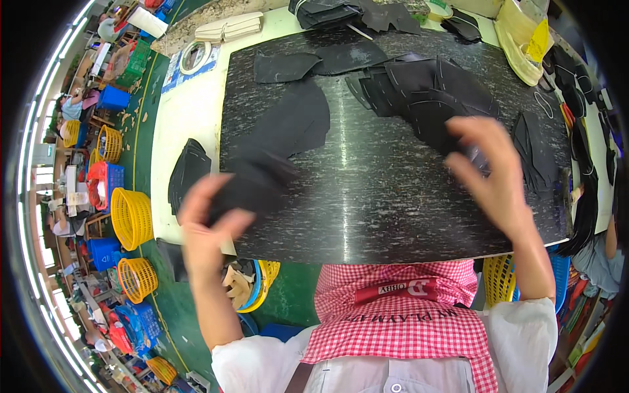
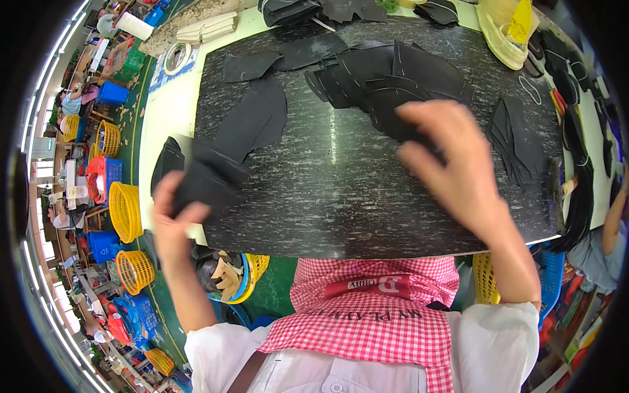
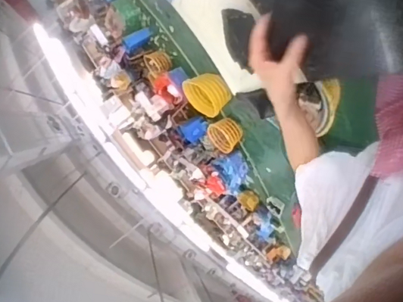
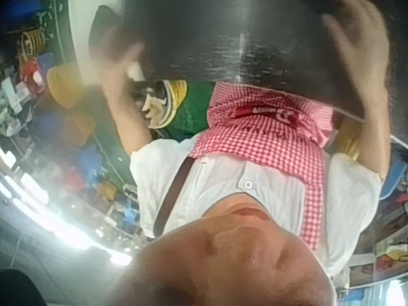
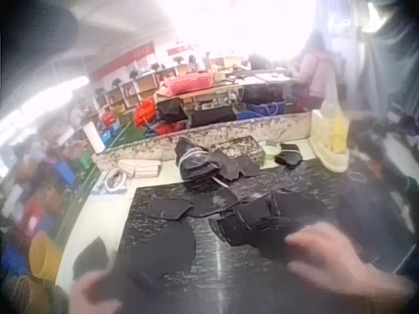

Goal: The person organizes several black leather shoe upper components on a work surface, stacking them together by hand and then using a yellow adhesive applicator on one piece.

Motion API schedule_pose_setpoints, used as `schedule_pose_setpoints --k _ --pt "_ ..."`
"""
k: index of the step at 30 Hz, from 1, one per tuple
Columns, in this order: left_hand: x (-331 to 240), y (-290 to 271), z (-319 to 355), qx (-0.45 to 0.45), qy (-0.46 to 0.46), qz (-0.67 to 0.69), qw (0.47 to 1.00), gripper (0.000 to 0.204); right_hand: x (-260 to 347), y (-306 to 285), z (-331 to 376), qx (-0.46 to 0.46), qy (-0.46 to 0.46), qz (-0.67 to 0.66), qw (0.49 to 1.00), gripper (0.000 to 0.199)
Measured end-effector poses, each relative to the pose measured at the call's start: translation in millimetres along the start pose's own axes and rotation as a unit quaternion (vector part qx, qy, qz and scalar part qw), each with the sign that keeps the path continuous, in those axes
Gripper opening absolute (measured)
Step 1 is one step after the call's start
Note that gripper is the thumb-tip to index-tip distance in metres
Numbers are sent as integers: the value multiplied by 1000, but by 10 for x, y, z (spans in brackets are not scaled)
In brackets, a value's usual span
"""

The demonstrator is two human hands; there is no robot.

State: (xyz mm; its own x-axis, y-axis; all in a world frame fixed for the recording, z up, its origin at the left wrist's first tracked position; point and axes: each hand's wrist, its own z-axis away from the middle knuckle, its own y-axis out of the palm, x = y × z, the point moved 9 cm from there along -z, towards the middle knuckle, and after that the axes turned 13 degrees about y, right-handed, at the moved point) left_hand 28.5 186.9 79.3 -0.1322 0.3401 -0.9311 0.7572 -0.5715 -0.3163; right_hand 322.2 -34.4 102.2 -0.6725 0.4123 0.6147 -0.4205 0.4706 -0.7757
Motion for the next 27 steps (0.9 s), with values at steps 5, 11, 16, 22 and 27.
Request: schedule_pose_setpoints --k 5,11,16,22,27 --pt "348 -1407 -41 -124 58 -427 894 51 -227 -104 -100 -78 -54 121 988 41" --pt "-520 507 -323 38 342 -442 828 43 -282 -101 -16 -136 -51 129 981 42" --pt "-141 638 -539 87 297 -346 886 25 -286 -84 -83 -99 -33 125 987 41" --pt "145 142 -522 -132 129 -72 980 19 -286 -75 -60 -112 -40 122 985 42" --pt "-767 1290 216 161 492 -253 817 19 -423 -144 -85 -122 -2 100 987 41"
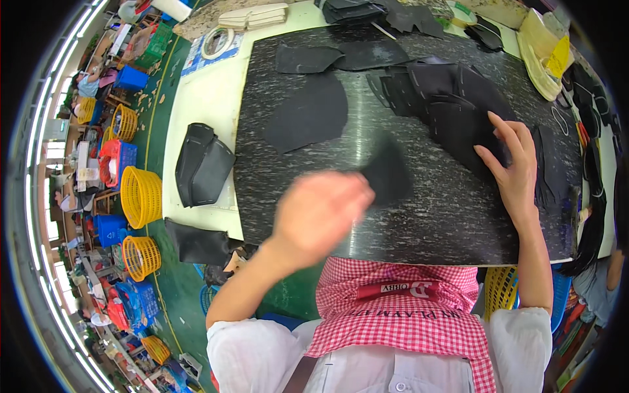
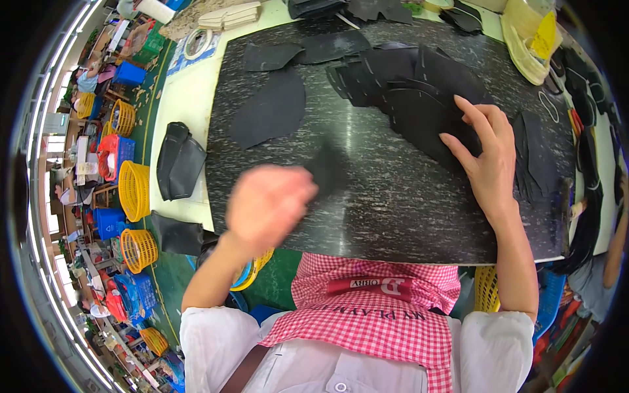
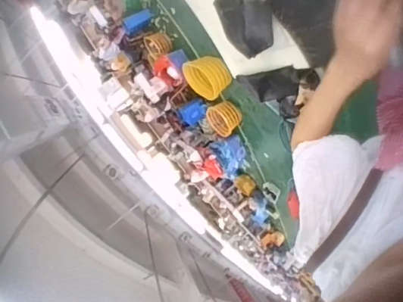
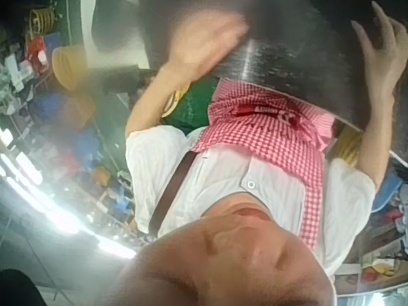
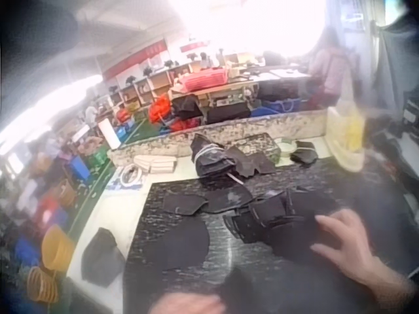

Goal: The person organizes several black leather shoe upper components on a work surface, stacking them together by hand and then using a yellow adhesive applicator on one piece.

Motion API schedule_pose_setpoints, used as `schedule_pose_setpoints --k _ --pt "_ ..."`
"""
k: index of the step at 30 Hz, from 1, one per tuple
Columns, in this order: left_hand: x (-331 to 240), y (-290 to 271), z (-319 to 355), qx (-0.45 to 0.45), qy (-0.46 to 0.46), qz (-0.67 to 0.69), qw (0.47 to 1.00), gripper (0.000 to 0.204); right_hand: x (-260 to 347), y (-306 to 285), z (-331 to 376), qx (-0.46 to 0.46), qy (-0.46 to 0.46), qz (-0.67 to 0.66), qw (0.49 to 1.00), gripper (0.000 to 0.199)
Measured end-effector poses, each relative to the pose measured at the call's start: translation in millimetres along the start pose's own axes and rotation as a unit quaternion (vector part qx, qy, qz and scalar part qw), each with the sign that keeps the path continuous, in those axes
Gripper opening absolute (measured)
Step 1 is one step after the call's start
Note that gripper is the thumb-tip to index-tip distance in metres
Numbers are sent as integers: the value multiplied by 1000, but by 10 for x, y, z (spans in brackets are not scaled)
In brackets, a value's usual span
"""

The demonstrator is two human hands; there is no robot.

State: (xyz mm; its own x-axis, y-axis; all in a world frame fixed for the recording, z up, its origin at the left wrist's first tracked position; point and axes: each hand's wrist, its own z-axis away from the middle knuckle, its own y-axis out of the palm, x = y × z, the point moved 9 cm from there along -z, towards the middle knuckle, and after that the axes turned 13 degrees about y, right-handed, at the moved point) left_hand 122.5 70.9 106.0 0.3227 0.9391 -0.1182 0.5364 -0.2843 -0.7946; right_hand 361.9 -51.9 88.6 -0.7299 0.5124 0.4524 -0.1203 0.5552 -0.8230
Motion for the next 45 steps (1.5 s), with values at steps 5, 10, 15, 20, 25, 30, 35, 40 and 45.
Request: schedule_pose_setpoints --k 5,10,15,20,25,30,35,40,45 --pt "-115 148 70 21 -90 174 980 46 304 -104 110 69 -113 -88 987 35" --pt "-28 174 116 -144 -302 451 828 63 1023 72 567 382 -157 -217 884 19" --pt "-35 276 318 -68 -355 376 853 29 766 510 659 476 95 -320 814 22" --pt "183 433 397 -28 -444 323 835 27 603 647 494 384 132 -345 846 27" --pt "170 458 273 -9 -336 255 907 28 552 627 468 334 106 -287 892 27" --pt "167 485 246 27 -366 255 895 29 573 621 437 337 96 -276 895 26" --pt "152 450 167 1 -319 222 921 29 633 585 357 326 -2 -180 928 16" --pt "94 431 120 21 -297 177 938 31 945 359 486 296 -125 -267 909 18" --pt "192 319 354 136 -380 128 906 41 990 556 690 310 -169 -202 914 31"
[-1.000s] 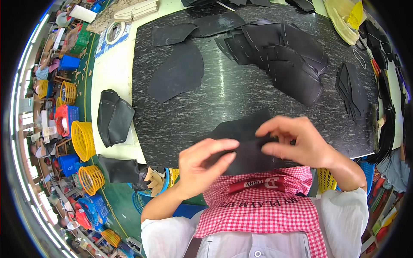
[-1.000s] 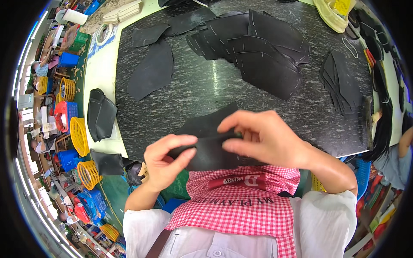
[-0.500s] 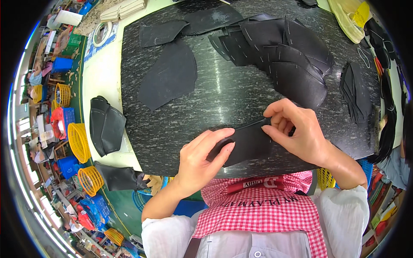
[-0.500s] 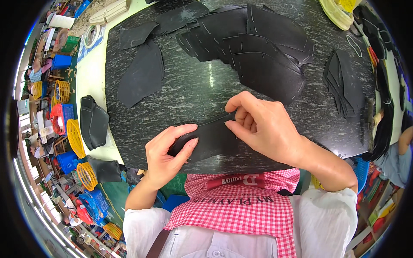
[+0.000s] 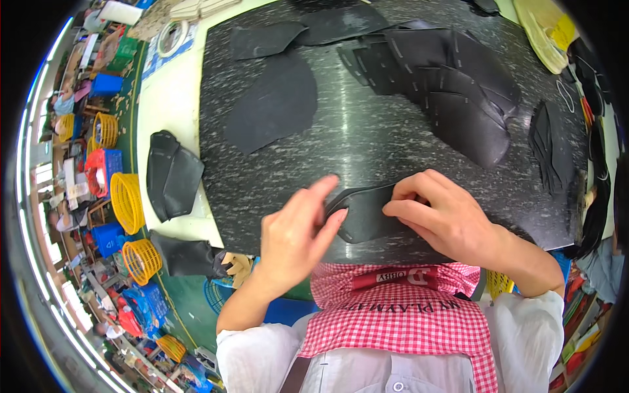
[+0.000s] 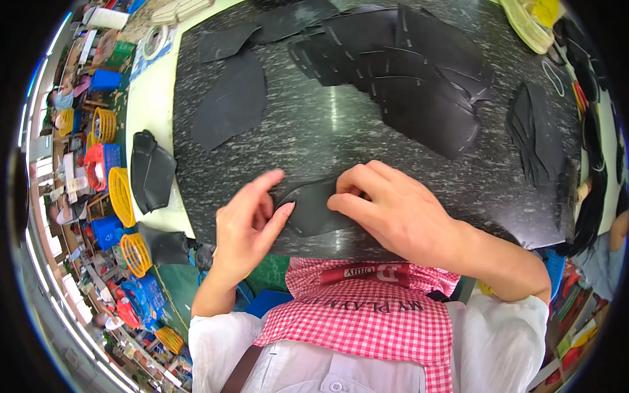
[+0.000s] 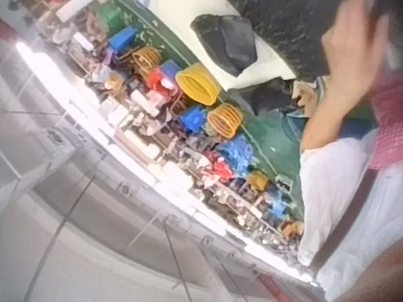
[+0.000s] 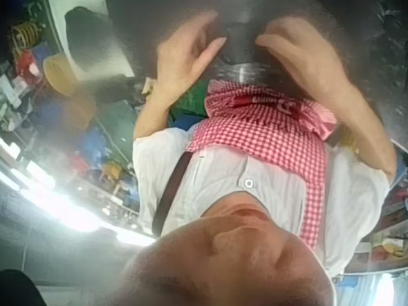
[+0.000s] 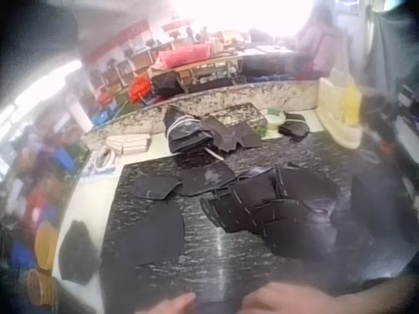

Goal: The person organizes several black leather shoe upper components on a work surface, stacking them together by hand and then using a yellow adhesive applicator on one piece.

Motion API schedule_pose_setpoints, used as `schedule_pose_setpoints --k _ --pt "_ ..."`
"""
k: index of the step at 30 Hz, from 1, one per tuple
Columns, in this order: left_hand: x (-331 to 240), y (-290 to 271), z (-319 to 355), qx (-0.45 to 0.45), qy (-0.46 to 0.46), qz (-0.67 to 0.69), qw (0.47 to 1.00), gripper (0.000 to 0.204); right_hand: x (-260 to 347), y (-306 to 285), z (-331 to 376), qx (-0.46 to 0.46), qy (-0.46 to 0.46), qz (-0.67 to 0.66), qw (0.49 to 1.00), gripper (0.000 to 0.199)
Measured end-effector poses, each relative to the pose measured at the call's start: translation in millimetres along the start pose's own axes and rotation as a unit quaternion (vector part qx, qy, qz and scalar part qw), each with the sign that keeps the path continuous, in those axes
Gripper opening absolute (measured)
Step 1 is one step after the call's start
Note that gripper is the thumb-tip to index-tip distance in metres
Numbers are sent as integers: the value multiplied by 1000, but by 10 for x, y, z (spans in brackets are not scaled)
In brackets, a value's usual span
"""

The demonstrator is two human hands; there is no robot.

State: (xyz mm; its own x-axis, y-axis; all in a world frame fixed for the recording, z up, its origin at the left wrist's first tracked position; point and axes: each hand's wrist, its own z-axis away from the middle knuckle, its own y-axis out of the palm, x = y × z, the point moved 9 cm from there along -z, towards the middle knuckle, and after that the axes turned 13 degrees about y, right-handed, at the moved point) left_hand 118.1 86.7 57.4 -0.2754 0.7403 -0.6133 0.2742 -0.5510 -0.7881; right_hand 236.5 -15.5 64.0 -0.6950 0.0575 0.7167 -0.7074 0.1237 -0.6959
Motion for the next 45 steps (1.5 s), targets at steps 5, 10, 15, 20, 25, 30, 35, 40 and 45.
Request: schedule_pose_setpoints --k 5,10,15,20,25,30,35,40,45 --pt "-282 -136 209 -76 207 -120 968 39 119 123 -6 20 -27 89 995 44" --pt "-116 -605 -302 -108 273 -121 948 29 132 105 21 -17 -13 121 992 43" --pt "469 -658 -438 -77 219 -156 960 27 -24 -584 74 -190 1 137 972 36" --pt "632 -915 -339 -259 108 14 960 16 -588 -1082 144 -252 148 199 936 32" --pt "-606 -437 -79 -103 368 -169 908 18 -801 -1033 222 -191 211 72 956 23" --pt "-483 -158 105 -75 282 -21 956 48 -423 -919 294 -132 210 -189 950 19" --pt "-97 57 116 -58 -1 406 912 43 127 -208 39 19 47 -194 980 19" --pt "109 79 198 -64 -81 316 943 33 -367 -80 64 56 250 -310 915 15" --pt "164 147 75 -46 -80 294 951 33 -374 -143 1 -2 188 -189 964 16"
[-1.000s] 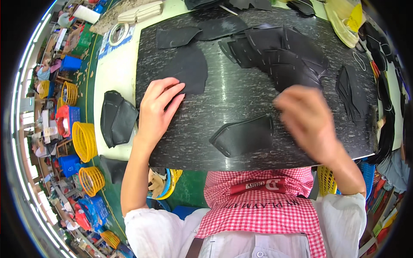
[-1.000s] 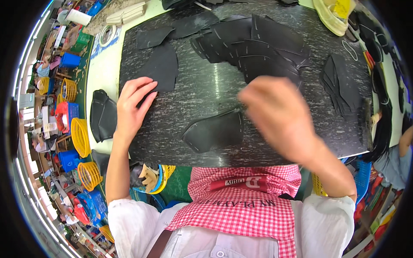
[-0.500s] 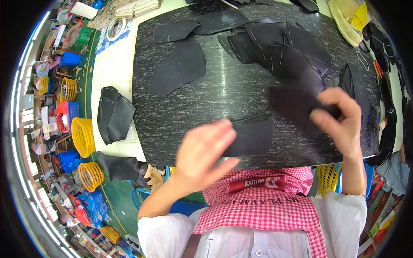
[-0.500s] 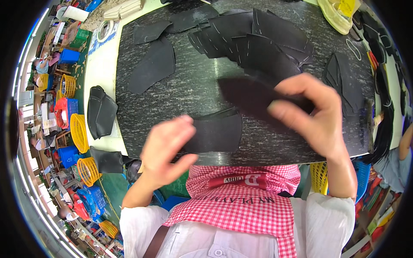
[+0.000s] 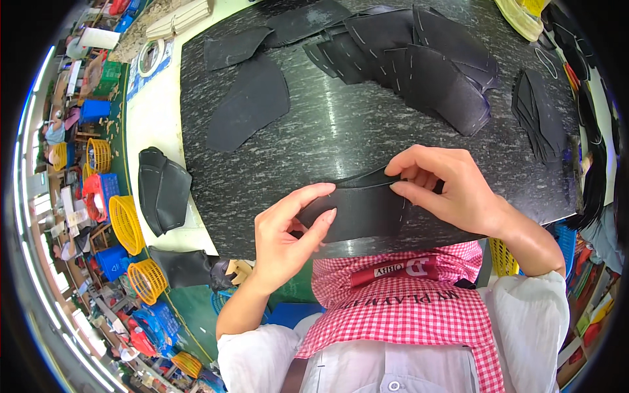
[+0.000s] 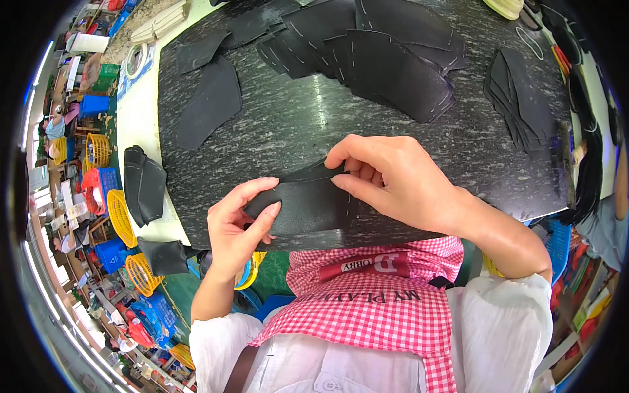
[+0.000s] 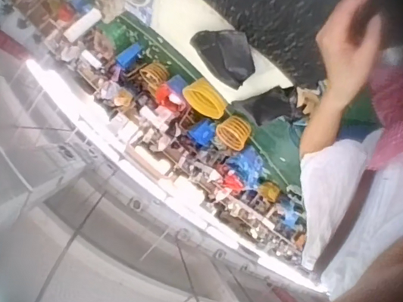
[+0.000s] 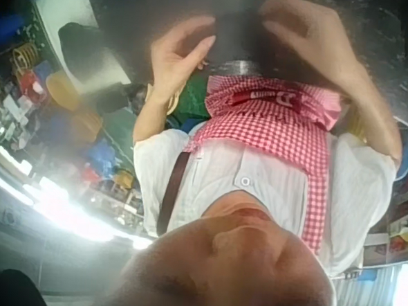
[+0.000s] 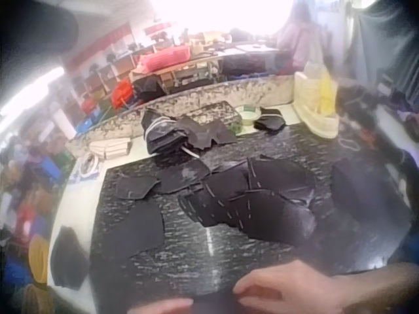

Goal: The person organizes several black leather shoe upper components on a work surface, stacking them together by hand and then using a yellow adhesive applicator on one piece.

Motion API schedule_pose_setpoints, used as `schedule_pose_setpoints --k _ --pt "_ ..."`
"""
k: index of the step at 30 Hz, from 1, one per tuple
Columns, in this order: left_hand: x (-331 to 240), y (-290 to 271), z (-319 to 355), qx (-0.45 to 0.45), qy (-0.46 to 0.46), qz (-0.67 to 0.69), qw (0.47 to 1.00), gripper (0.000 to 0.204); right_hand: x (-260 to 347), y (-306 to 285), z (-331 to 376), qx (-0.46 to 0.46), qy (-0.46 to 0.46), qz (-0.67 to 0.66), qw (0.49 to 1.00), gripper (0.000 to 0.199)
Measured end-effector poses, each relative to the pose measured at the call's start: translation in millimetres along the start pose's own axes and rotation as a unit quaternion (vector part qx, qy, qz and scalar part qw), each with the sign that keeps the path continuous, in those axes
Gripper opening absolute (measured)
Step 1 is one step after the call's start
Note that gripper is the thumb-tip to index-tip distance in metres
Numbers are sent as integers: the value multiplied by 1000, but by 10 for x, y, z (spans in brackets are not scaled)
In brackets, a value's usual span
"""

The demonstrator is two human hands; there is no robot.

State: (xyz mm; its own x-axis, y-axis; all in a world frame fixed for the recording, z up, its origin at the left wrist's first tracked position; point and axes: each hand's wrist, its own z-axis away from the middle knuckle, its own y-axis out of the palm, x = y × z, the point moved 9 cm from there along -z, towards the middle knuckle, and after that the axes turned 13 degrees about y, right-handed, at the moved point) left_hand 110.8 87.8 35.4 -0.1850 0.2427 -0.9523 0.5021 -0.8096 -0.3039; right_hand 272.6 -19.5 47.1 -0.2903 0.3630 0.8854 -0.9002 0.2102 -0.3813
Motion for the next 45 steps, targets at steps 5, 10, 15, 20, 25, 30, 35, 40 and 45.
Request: schedule_pose_setpoints --k 5,10,15,20,25,30,35,40,45 --pt "-18 0 27 -1 42 -32 999 34 -1 2 17 -11 -1 7 1000 17" --pt "-83 27 24 1 69 -65 995 35 24 16 27 -20 -8 28 999 19" --pt "-252 88 -42 17 148 -138 979 36 182 2 84 -67 -94 136 984 22" --pt "-257 62 -2 12 163 -169 972 36 177 -566 89 -160 -32 113 980 18" --pt "-273 52 -4 2 156 -172 973 35 439 294 367 1 -227 129 965 19" --pt "3 -131 141 -63 5 -6 998 39 319 438 310 19 -228 199 953 22" --pt "-20 -171 126 -76 31 -36 996 38 321 505 297 33 -196 257 946 35" --pt "-314 -494 -222 -46 179 -335 924 31 382 449 212 49 -189 221 956 38" --pt "-407 -695 -585 -24 294 -464 836 27 432 -704 131 -278 -125 287 908 35"
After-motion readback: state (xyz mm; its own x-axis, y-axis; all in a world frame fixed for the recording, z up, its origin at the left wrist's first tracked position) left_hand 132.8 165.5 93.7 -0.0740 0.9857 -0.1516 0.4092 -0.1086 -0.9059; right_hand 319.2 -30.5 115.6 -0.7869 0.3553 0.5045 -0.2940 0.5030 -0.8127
